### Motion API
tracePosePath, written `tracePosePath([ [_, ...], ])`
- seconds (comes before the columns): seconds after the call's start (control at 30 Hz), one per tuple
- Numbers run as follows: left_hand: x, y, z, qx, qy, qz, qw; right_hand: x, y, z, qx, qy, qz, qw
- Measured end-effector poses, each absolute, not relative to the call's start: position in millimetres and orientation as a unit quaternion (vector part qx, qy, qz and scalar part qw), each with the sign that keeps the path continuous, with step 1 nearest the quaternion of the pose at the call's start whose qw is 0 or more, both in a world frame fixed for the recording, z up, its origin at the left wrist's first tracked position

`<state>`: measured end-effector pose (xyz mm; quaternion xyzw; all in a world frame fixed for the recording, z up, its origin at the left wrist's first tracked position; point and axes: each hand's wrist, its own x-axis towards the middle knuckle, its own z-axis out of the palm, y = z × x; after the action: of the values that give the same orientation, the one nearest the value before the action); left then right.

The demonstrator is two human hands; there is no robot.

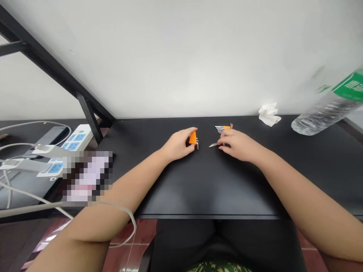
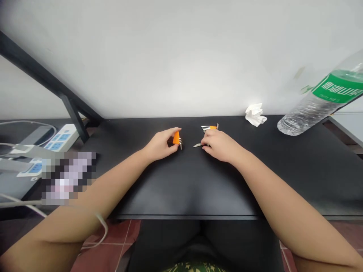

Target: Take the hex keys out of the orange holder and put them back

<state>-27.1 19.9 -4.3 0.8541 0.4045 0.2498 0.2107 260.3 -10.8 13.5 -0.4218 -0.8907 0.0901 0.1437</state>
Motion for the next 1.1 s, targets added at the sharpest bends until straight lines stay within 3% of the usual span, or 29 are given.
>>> tracePosePath([
  [0.13, -31.3, 26.1, -8.9, 0.848, 0.414, 0.246, 0.218, 256.5, -11.9, 14.3, -0.429, -0.898, 0.064, 0.073],
  [0.53, -29.5, 25.9, -10.1, 0.855, 0.392, 0.242, 0.236, 237.9, -25.0, 24.4, -0.461, -0.887, -0.021, 0.011],
  [0.73, -25.8, 20.5, -4.8, 0.854, 0.403, 0.223, 0.241, 233.8, -28.3, 21.7, -0.491, -0.859, 0.087, 0.118],
  [0.93, -22.6, 14.0, -1.5, 0.863, 0.352, 0.236, 0.275, 232.4, -23.5, 8.2, -0.391, -0.869, 0.146, 0.267],
  [1.1, -20.6, 13.6, -4.9, 0.869, 0.330, 0.265, 0.258, 233.6, -21.1, 3.3, -0.360, -0.875, 0.151, 0.285],
])
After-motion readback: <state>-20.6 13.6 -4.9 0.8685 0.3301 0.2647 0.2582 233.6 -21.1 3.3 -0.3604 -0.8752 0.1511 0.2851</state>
